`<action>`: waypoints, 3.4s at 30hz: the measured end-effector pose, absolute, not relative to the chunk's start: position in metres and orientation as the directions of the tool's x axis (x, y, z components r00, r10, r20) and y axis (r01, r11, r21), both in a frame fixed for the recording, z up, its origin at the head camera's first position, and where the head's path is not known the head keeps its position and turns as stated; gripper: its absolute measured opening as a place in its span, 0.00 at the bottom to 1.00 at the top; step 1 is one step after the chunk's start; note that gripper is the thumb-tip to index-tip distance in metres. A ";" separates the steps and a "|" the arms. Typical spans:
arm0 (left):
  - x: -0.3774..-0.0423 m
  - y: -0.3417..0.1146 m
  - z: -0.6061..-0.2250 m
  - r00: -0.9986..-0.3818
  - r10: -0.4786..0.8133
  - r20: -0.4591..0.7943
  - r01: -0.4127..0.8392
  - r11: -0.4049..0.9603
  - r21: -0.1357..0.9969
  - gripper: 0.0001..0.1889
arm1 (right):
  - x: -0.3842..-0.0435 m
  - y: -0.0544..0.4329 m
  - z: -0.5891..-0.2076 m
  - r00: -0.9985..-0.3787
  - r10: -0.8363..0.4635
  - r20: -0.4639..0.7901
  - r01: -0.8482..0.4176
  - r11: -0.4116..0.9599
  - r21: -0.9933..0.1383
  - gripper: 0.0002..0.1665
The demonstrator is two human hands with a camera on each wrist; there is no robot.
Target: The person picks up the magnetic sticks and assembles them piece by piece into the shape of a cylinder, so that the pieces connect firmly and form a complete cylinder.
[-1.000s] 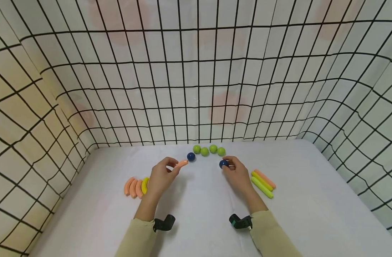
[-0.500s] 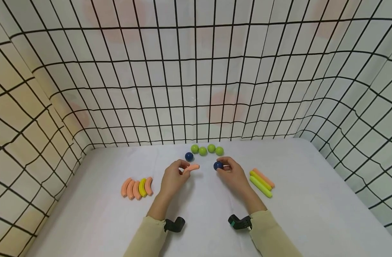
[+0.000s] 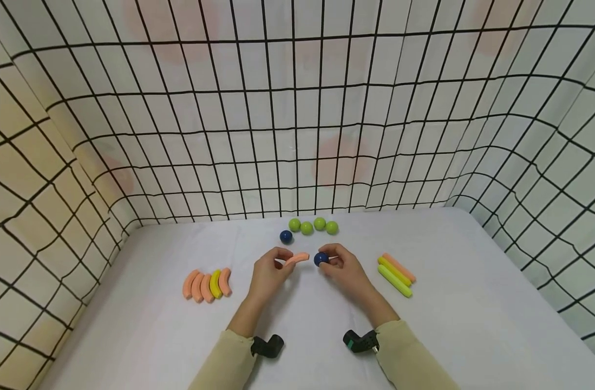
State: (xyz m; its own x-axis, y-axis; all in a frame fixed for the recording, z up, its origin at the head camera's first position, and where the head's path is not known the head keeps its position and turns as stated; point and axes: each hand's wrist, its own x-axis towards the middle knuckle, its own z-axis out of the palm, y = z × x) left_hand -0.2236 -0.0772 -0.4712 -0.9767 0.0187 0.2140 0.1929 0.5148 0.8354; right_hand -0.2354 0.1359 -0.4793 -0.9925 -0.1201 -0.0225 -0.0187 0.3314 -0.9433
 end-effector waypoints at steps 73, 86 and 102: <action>-0.215 -0.075 -0.461 -0.995 0.032 0.095 0.100 0.215 0.971 0.11 | -0.222 0.123 -0.480 -0.959 -0.275 0.063 -0.207 0.537 -0.818 0.19; -0.214 -0.070 -0.457 -0.981 0.122 0.148 0.179 0.301 0.937 0.13 | -0.220 0.115 -0.473 -0.947 -0.222 0.230 -0.315 0.526 -0.790 0.16; -0.214 -0.072 -0.462 -0.981 0.099 0.167 0.187 0.259 0.947 0.14 | -0.226 0.127 -0.475 -0.983 -0.132 0.124 -0.175 0.515 -0.839 0.17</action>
